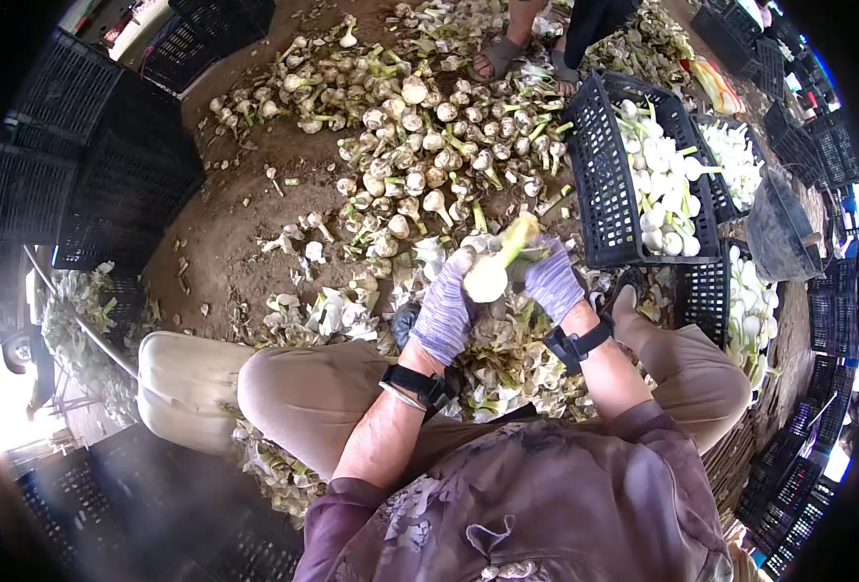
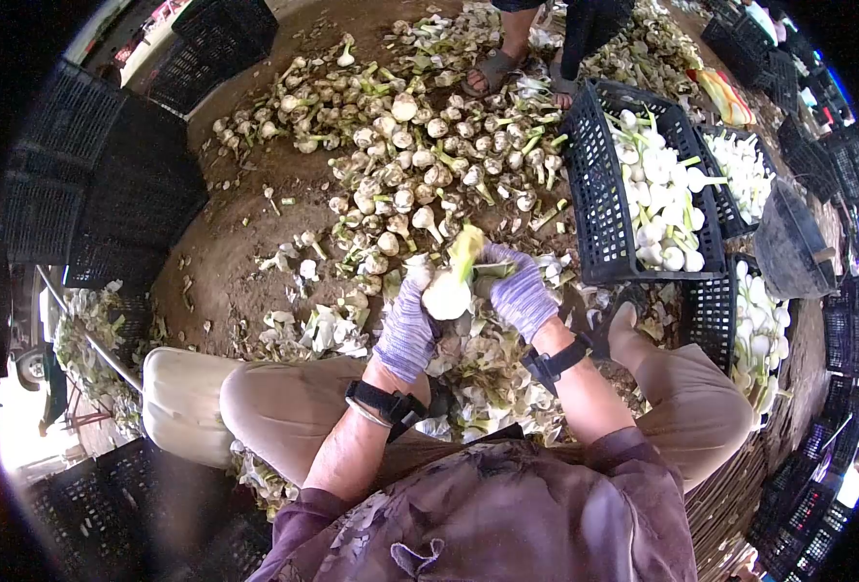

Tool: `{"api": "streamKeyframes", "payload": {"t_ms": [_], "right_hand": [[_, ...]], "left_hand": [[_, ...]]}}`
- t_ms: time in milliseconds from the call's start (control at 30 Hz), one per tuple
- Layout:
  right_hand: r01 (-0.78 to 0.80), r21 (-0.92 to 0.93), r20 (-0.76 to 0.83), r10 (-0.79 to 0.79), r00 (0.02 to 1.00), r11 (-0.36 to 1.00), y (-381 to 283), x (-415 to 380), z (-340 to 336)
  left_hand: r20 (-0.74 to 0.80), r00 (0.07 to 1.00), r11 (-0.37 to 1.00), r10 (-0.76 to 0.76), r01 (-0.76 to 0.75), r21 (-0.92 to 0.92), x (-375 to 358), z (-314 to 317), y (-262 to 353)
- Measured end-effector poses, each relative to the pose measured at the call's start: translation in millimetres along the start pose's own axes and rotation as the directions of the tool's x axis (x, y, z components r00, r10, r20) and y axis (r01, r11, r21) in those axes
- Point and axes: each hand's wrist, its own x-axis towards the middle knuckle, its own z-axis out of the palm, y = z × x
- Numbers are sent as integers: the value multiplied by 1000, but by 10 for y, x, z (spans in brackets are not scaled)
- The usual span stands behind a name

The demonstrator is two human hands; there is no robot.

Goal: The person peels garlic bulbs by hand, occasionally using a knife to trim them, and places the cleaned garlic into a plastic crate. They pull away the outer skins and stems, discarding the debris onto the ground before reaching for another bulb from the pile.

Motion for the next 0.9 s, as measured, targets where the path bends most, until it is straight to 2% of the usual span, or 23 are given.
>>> {"api": "streamKeyframes", "payload": {"t_ms": [67, 100, 133, 167, 233, 300, 333, 367, 400, 433, 467, 500, 533, 600, 633, 733, 767, 800, 833, 867, 900], "right_hand": [[-165, 320, 52, 157, 986, 933, 85, 10, -106], [-304, 435, 73, 303, 950, 848, 129, -8, -174], [-288, 343, -141, 352, 925, 894, 77, -31, -185], [-240, 185, -215, 277, 936, 953, 50, -50, -235], [-194, 274, -65, 219, 974, 942, -146, -183, -276], [-73, 122, -3, 74, 997, 990, -281, -204, -150], [49, 238, -136, -17, 991, 970, -300, -195, -7], [-88, 330, -95, 126, 988, 940, -283, -183, -60], [-76, 463, -80, 127, 989, 883, -217, -153, -62], [-65, 586, -63, 126, 990, 808, -179, -129, -52], [-159, 656, 26, 188, 982, 738, -154, -161, -88], [-152, 697, 4, 209, 978, 701, -123, -189, -99], [-149, 709, -46, 257, 965, 690, -41, -190, -128], [-181, 714, -116, 369, 922, 676, -19, -191, -224], [-246, 707, 10, 339, 941, 664, 299, -164, -428], [-213, 749, -73, 397, 915, 628, 497, -148, -487], [-156, 839, -126, 464, 877, 522, 499, -131, -477], [-82, 909, -165, 533, 830, 410, 503, -107, -449], [-196, 784, -258, 597, 760, 589, -172, -273, -357], [-146, 847, -140, 478, 867, 512, 2, -295, -398], [-91, 901, -57, 323, 945, 425, 229, -309, -477]], "left_hand": [[32, 999, 998, 5, -3, -69, 40, -23, -1], [60, 998, 990, 12, -4, -141, 64, -41, -6], [-65, 998, 985, 28, -39, -170, 101, -17, -40], [-68, 997, 984, 32, -43, -174, 139, -66, -70], [-20, 995, 994, 101, -100, 41, 218, -174, -181], [-24, 989, 987, 144, -142, 82, 143, -21, -154], [43, 997, 998, 63, -64, 14, 118, -10, -122], [113, 994, 999, -9, 14, -47, 107, -13, -95], [88, 996, 990, 17, -4, -144, 131, -12, -70], [-18, 993, 962, 114, -114, -246, 86, 107, -8], [-72, 986, 981, 151, -158, -115, 117, -22, 16], [-112, 976, 983, 185, -184, 18, 143, -137, 29], [-158, 976, 988, 149, -155, -22, 9, 55, 156], [-67, 977, 973, 205, -210, -96, 24, 25, 144], [-35, 975, 970, 217, -220, -104, -33, 111, 196], [189, 975, 993, 118, -121, 8, -100, 32, 244], [241, 966, 990, 92, -115, 83, -125, 77, 261], [396, 918, 776, 1, -250, 579, -77, 44, 204], [468, 870, 320, -158, -403, 857, -43, 13, 123], [234, 965, -305, -117, -259, 916, -96, 158, 79], [186, 982, -442, 35, -151, 884, -3, 42, -109]]}}
